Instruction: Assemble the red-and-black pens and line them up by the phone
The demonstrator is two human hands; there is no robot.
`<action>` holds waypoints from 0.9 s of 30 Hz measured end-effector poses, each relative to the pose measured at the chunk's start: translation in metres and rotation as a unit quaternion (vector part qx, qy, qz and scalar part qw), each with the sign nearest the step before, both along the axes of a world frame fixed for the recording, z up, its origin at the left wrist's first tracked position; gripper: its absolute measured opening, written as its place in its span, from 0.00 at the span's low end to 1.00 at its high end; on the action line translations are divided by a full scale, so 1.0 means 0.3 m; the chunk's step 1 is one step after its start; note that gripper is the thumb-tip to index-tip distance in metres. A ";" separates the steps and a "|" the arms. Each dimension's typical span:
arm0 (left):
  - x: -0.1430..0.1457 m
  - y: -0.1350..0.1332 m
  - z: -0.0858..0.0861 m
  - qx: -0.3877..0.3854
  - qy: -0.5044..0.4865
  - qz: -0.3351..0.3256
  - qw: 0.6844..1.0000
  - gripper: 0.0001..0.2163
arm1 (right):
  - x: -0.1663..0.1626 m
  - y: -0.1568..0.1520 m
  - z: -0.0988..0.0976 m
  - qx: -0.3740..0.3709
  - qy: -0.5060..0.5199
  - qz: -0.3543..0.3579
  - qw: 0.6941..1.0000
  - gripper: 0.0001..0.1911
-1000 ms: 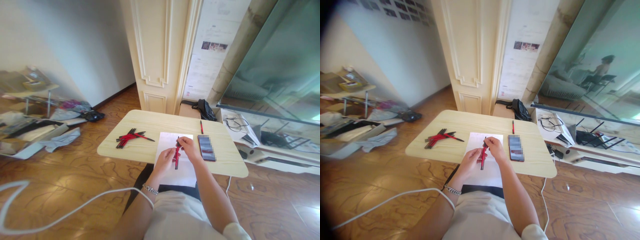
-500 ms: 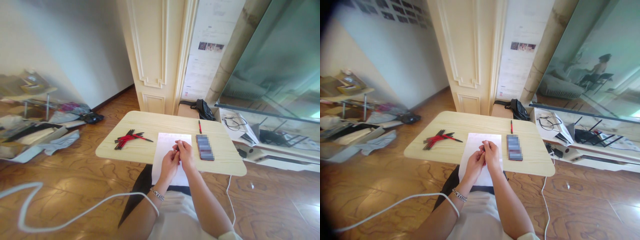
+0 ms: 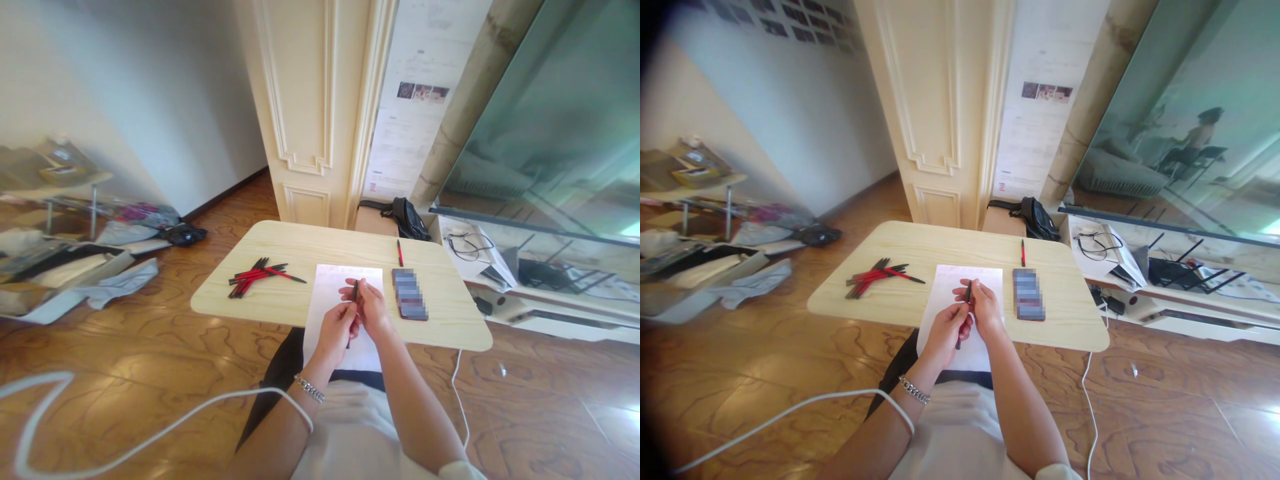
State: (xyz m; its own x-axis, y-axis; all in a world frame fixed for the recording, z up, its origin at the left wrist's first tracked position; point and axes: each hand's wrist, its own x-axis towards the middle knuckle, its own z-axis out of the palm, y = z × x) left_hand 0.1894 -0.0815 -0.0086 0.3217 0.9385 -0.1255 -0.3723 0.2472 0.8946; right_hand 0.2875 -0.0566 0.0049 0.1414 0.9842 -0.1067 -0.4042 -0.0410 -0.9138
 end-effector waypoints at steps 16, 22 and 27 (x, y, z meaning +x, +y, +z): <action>-0.006 -0.001 -0.021 -0.002 0.024 0.004 1.000 0.16 | 0.027 0.007 -0.018 -0.015 -0.060 -0.018 0.998 0.19; -0.003 -0.005 -0.020 -0.003 0.017 -0.003 1.000 0.16 | 0.034 0.008 -0.030 -0.008 -0.054 -0.008 0.998 0.19; -0.003 -0.006 -0.024 -0.004 0.014 -0.001 1.000 0.16 | 0.040 0.008 -0.024 -0.015 -0.005 0.025 1.000 0.21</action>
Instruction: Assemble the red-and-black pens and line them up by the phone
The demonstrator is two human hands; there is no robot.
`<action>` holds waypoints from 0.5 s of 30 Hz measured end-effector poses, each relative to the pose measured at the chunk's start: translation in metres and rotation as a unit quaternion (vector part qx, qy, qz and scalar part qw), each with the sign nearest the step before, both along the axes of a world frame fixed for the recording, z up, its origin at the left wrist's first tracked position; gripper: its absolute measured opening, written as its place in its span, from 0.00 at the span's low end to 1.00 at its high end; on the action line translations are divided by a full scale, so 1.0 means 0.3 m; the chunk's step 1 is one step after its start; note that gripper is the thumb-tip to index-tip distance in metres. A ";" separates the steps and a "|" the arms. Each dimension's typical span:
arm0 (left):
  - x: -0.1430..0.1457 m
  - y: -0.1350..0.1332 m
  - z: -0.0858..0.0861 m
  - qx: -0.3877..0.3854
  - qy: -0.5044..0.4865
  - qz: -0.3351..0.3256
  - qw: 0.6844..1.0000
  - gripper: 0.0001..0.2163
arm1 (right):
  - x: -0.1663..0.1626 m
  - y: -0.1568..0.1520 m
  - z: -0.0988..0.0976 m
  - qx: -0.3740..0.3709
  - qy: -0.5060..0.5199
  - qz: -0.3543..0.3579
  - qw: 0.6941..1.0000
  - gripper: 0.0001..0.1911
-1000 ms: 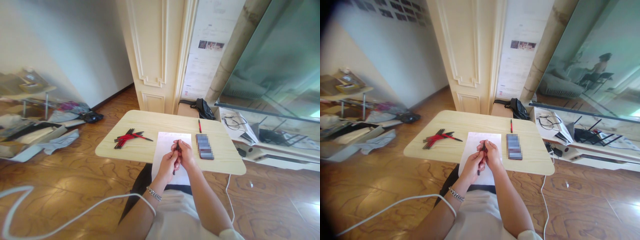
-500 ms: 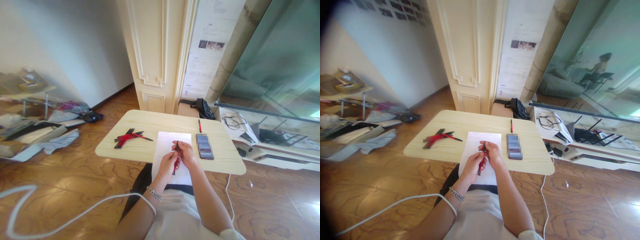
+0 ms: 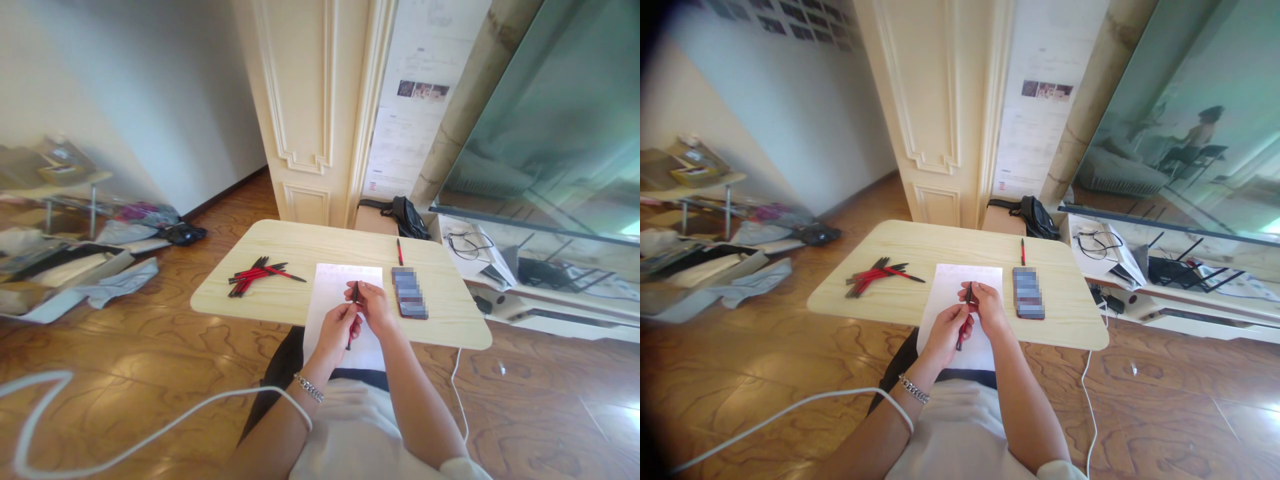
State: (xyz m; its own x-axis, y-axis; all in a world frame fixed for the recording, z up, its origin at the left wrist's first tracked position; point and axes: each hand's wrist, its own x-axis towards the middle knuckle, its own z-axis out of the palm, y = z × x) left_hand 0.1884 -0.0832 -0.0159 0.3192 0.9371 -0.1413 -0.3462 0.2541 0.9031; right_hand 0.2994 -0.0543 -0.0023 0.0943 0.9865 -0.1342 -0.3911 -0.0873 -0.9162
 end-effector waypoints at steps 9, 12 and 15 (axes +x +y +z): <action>-0.001 0.000 -0.001 -0.001 0.014 0.001 1.000 0.17 | 0.003 -0.002 -0.013 0.004 -0.025 -0.024 0.999 0.17; -0.001 -0.001 -0.006 0.002 0.018 0.003 1.000 0.17 | 0.004 -0.003 -0.007 -0.015 -0.002 0.001 1.000 0.19; -0.001 -0.003 -0.004 0.007 0.023 0.006 1.000 0.16 | 0.001 -0.006 0.007 -0.017 -0.034 -0.011 0.999 0.19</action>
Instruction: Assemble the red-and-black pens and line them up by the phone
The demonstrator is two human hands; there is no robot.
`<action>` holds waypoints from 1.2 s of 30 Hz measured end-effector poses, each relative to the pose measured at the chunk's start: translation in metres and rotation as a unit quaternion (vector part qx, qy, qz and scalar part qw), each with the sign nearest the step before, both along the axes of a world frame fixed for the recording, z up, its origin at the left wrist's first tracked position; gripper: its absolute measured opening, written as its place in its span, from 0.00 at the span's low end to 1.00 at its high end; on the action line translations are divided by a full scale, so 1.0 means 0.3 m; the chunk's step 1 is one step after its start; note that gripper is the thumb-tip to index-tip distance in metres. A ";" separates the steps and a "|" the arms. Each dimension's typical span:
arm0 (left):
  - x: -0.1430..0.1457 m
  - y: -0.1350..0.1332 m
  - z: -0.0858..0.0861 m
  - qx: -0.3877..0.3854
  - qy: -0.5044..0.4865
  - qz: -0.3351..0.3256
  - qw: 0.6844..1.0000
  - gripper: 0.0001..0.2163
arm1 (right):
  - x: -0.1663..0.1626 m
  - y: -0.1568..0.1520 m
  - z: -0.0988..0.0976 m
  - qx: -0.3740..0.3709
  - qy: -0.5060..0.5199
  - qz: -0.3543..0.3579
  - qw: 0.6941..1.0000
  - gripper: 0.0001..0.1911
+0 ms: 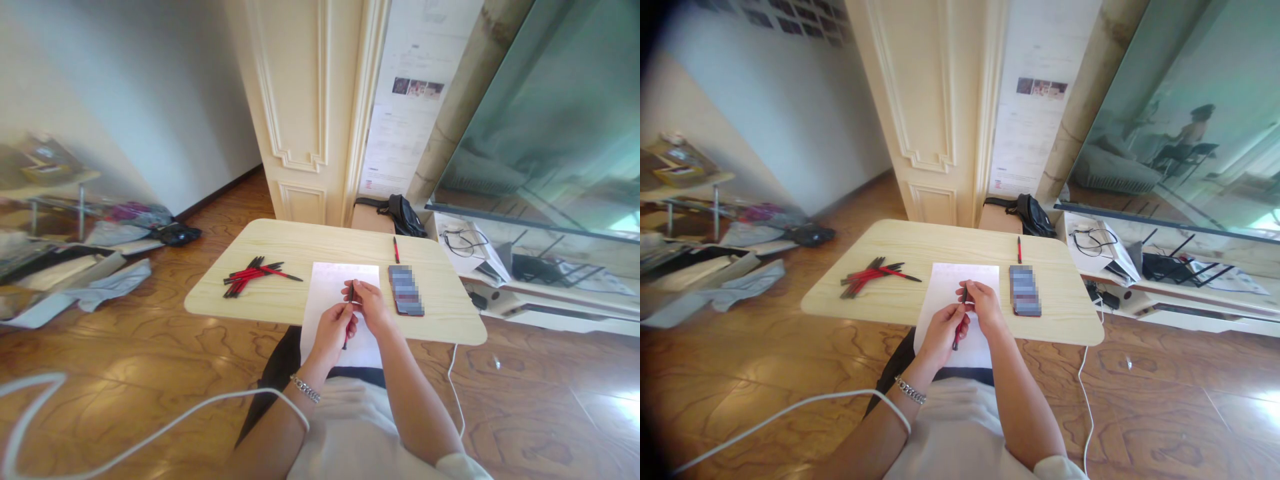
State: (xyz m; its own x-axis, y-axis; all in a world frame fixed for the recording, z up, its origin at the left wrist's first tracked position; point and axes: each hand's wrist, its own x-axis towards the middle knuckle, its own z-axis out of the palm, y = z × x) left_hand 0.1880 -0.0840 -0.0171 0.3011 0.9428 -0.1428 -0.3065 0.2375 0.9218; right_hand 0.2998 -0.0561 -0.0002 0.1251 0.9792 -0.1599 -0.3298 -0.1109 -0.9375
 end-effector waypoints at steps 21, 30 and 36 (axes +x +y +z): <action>-0.002 -0.001 0.013 0.007 0.007 0.004 1.000 0.15 | 0.002 0.005 -0.001 0.025 -0.070 -0.026 0.997 0.17; 0.001 0.000 0.018 0.001 -0.008 0.006 1.000 0.15 | 0.018 0.001 0.002 0.015 -0.038 0.029 0.999 0.21; -0.001 0.001 0.018 -0.002 -0.015 0.008 1.000 0.17 | 0.017 0.006 -0.003 0.036 -0.099 -0.006 0.994 0.17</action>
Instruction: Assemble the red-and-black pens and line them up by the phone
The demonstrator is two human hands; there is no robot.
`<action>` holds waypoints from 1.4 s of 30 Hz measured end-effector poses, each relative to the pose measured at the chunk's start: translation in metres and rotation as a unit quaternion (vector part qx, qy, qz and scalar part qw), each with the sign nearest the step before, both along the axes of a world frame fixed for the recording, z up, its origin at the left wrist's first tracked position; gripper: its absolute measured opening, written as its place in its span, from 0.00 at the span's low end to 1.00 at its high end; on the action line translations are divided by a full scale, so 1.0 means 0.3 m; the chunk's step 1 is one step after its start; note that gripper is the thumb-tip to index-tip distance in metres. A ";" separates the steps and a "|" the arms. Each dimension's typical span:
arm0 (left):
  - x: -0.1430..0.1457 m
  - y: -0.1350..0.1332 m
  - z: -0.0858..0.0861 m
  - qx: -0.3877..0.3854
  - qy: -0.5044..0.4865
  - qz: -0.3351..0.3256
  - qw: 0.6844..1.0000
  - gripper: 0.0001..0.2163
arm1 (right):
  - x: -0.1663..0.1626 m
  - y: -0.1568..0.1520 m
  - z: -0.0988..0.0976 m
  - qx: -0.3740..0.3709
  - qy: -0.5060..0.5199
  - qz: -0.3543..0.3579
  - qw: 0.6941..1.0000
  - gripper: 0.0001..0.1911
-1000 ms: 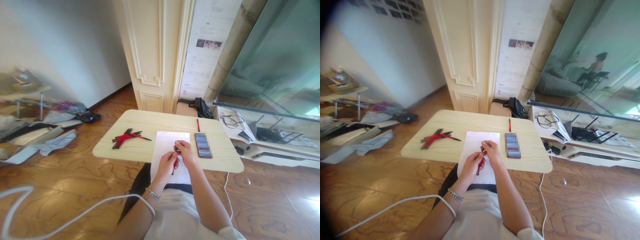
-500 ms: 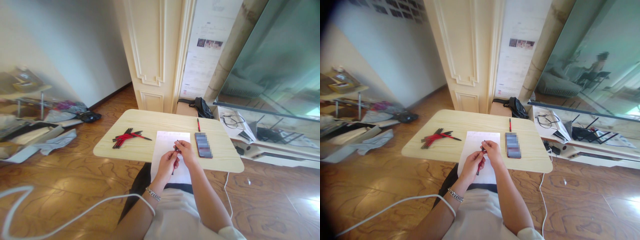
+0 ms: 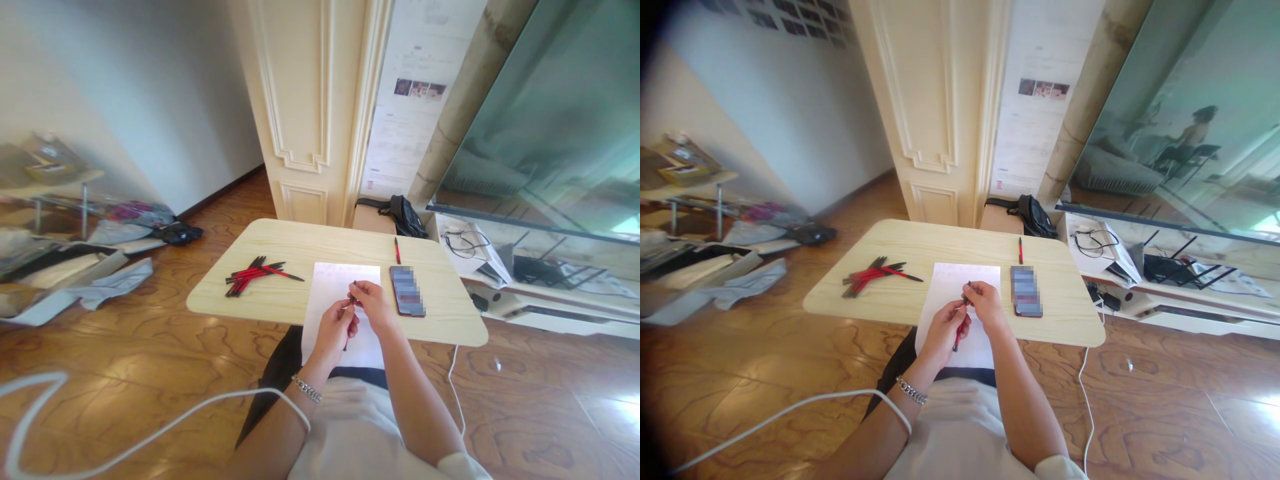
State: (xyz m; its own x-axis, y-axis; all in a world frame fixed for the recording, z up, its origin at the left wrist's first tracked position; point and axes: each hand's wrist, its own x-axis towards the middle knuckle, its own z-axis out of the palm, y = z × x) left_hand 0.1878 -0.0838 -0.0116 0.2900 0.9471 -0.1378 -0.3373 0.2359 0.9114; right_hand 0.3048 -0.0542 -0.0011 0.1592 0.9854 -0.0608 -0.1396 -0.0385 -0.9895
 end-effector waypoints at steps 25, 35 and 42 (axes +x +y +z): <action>-0.098 -0.025 -0.032 -0.032 0.015 0.047 0.998 0.19 | -0.027 0.175 -0.014 -0.053 -0.358 -0.046 0.931 0.14; -0.101 -0.011 -0.041 -0.022 0.010 0.052 0.998 0.18 | -0.088 0.174 -0.033 -0.047 -0.544 -0.009 0.838 0.08; -0.096 -0.006 -0.036 -0.019 0.007 0.050 0.999 0.18 | -0.040 0.098 0.010 0.016 -0.384 -0.022 0.923 0.19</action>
